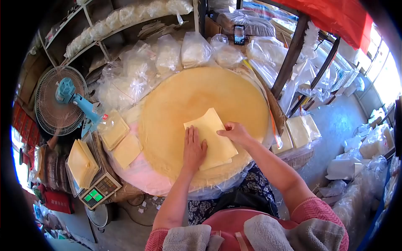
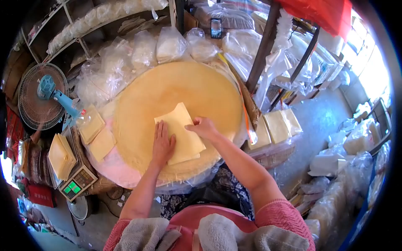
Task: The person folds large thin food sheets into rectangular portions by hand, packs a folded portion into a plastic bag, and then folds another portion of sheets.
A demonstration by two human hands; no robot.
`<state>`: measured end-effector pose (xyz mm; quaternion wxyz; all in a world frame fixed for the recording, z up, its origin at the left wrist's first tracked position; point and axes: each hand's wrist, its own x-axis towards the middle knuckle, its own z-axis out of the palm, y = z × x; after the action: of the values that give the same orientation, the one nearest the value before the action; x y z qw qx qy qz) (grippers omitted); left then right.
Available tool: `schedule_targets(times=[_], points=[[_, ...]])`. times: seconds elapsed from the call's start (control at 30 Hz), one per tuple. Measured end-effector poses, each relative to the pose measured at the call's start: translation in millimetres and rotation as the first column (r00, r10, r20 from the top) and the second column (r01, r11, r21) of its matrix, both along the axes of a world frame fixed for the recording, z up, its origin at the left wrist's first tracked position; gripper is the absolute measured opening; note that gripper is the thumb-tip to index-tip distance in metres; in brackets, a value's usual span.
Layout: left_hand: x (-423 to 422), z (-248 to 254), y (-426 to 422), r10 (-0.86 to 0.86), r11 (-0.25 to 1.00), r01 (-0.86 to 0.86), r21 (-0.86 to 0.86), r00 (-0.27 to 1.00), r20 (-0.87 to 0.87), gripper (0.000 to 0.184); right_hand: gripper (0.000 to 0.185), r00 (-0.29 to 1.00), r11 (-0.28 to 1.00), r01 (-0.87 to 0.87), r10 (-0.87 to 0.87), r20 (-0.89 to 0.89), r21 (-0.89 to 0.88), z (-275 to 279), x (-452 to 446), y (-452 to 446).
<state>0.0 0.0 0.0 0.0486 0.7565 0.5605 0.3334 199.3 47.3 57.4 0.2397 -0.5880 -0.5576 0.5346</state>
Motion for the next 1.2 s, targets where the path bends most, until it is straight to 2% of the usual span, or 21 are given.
schedule_targets(times=[0.07, 0.17, 0.27, 0.3, 0.37, 0.47, 0.57, 0.67, 0.77, 0.87, 0.93, 0.97, 1.0, 1.03, 1.1, 1.13, 1.17, 1.2], points=[[-0.2, 1.6, -1.2, 0.002, 1.0, -0.002, 0.007, 1.0, -0.003, 0.062, 0.034, 0.966, 0.995, 0.083, -0.095, -0.241, -0.059, -2.0, -7.0, -5.6], [0.8, 1.2, -5.1, -0.002, 0.998, 0.008, -0.062, 0.996, 0.093, 0.064, 0.03, 0.852, 0.991, 0.088, -0.127, -0.508, -0.1, -20.7, -10.1, -11.2], [-5.9, 0.0, 0.4, 0.003, 0.999, 0.009, -0.044, 0.965, 0.264, 0.067, 0.032, 0.81, 0.975, 0.02, -0.146, -0.568, -0.223, -33.9, -10.1, -1.1], [-7.3, 4.1, -0.2, 0.029, 0.991, 0.035, -0.128, 0.883, 0.468, 0.068, 0.033, 0.793, 0.963, 0.02, -0.178, -0.583, -0.267, -31.1, -9.8, -1.7], [-8.8, 15.1, -1.4, 0.127, 0.955, 0.14, -0.261, 0.601, 0.789, 0.07, 0.035, 0.755, 0.935, 0.02, -0.245, -0.608, -0.353, -23.5, -8.9, -3.8], [-10.0, 1.8, -8.5, 0.225, 0.953, 0.107, -0.283, 0.375, 0.9, 0.07, 0.037, 0.648, 0.913, -0.048, -0.281, -0.708, -0.406, -31.0, -8.0, -2.9], [-23.5, 27.4, -22.6, 0.377, 0.785, 0.49, -0.379, 0.108, 0.92, 0.072, 0.04, 0.594, 0.874, -0.102, -0.329, -0.734, -0.474, -26.9, -14.6, -10.9], [-27.9, 46.6, -41.0, 0.447, 0.77, 0.462, -0.439, 0.1, 0.889, 0.072, 0.041, 0.602, 0.894, -0.129, -0.273, -0.75, -0.429, -23.7, -23.2, -21.4], [-36.5, 51.7, -53.7, 0.423, 0.771, 0.493, -0.404, 0.079, 0.903, 0.07, 0.04, 0.623, 0.912, -0.125, -0.234, -0.746, -0.391, -24.4, -32.1, -23.9], [-47.5, 41.7, -63.0, 0.414, 0.834, 0.308, -0.458, 0.198, 0.888, 0.071, 0.037, 0.736, 0.95, -0.073, -0.153, -0.659, -0.303, -35.2, -48.6, -19.2], [-65.2, 48.4, -71.1, 0.321, 0.881, 0.269, -0.388, 0.26, 0.911, 0.071, 0.038, 0.945, 0.999, 0.029, -0.019, -0.326, 0.026, -45.7, -56.1, -13.3], [-73.9, 50.6, -74.9, 0.275, 0.905, 0.244, -0.348, 0.288, 0.917, 0.072, 0.038, 0.993, 0.979, 0.016, 0.009, -0.121, 0.204, -49.7, -61.0, -10.3], [-83.0, 48.6, -75.4, 0.216, 0.932, 0.207, -0.298, 0.343, 0.914, 0.072, 0.039, 0.995, 0.879, -0.025, -0.025, 0.098, 0.476, -48.6, -61.7, -10.1], [-98.5, 45.6, -76.2, 0.173, 0.96, 0.137, -0.245, 0.397, 0.902, 0.072, 0.039, 0.956, 0.698, -0.145, -0.085, 0.282, 0.701, -48.9, -61.7, -8.9], [-141.4, 50.9, -85.4, 0.105, 0.994, -0.024, -0.109, 0.529, 0.842, 0.071, 0.047, 0.901, 0.557, -0.34, -0.038, 0.432, 0.758, -61.8, -51.3, -0.9], [-162.2, 62.2, -86.6, 0.089, 0.995, -0.094, -0.039, 0.61, 0.787, 0.071, 0.046, 0.906, 0.492, -0.355, -0.028, 0.423, 0.795, -82.9, -46.3, 3.4], [-178.4, 94.5, -97.1, 0.25, 0.965, -0.233, -0.116, 0.698, 0.672, 0.07, 0.043, 0.877, 0.435, -0.442, 0.026, 0.48, 0.784, -66.3, -43.1, -5.8], [-199.8, 115.7, -100.6, 0.306, 0.94, -0.331, -0.088, 0.695, 0.651, 0.068, 0.039, 0.858, 0.345, -0.484, 0.007, 0.513, 0.804, -70.0, -42.9, -4.9]])
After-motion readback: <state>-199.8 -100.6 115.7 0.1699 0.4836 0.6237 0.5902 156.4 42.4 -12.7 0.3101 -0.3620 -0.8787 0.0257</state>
